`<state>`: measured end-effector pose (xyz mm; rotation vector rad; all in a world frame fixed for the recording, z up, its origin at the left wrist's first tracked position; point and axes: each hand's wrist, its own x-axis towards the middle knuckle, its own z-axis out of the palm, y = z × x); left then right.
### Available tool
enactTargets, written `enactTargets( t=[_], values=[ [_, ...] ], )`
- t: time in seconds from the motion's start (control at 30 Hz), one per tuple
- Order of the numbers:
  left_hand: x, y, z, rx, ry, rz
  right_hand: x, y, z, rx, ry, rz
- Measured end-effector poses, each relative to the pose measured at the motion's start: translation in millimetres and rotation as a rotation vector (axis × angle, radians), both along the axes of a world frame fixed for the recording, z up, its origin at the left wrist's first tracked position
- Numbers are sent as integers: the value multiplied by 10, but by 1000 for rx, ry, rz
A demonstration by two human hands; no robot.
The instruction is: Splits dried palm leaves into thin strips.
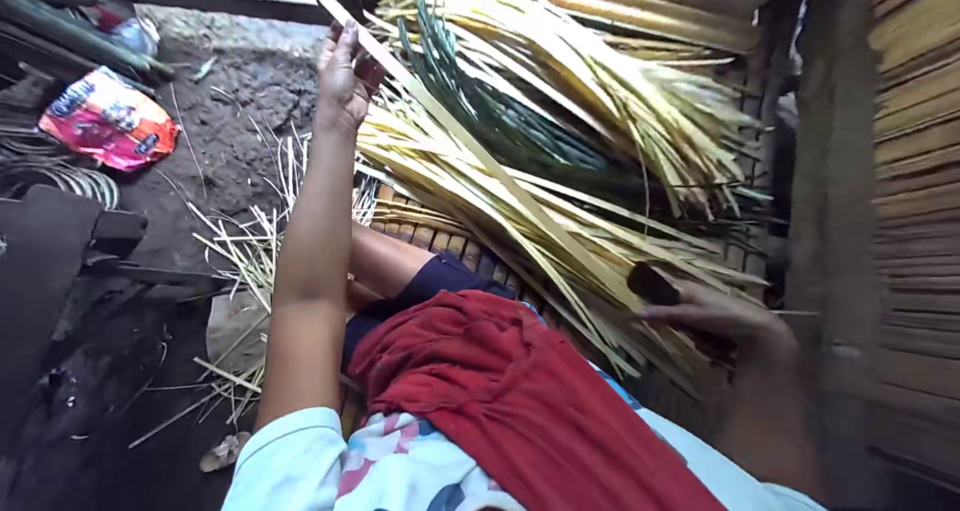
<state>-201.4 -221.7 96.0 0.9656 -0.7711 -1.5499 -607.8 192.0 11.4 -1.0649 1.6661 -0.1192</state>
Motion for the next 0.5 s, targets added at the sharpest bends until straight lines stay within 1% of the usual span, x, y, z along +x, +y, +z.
enactTargets(
  t=[0.03, 0.1, 0.17, 0.23, 0.37, 0.5],
  values=[
    [-32, -17, -50, 18, -11, -3, -65, 181, -44, 30, -15, -59],
    [-124, -28, -180, 48, -128, -66, -130, 424, -86, 28, -33, -136],
    [-246, -24, -350, 95, -230, -152, -159, 529, -90, 19, -17, -168],
    [-381, -8, -533, 145, -254, -175, -194, 581, -136, 37, 4, -174],
    [-578, 34, -801, 167, -265, -140, -290, 675, -273, 88, 20, -215],
    [-670, 67, -965, 162, -289, -27, -308, 689, -467, 81, 95, -239]
  ],
)
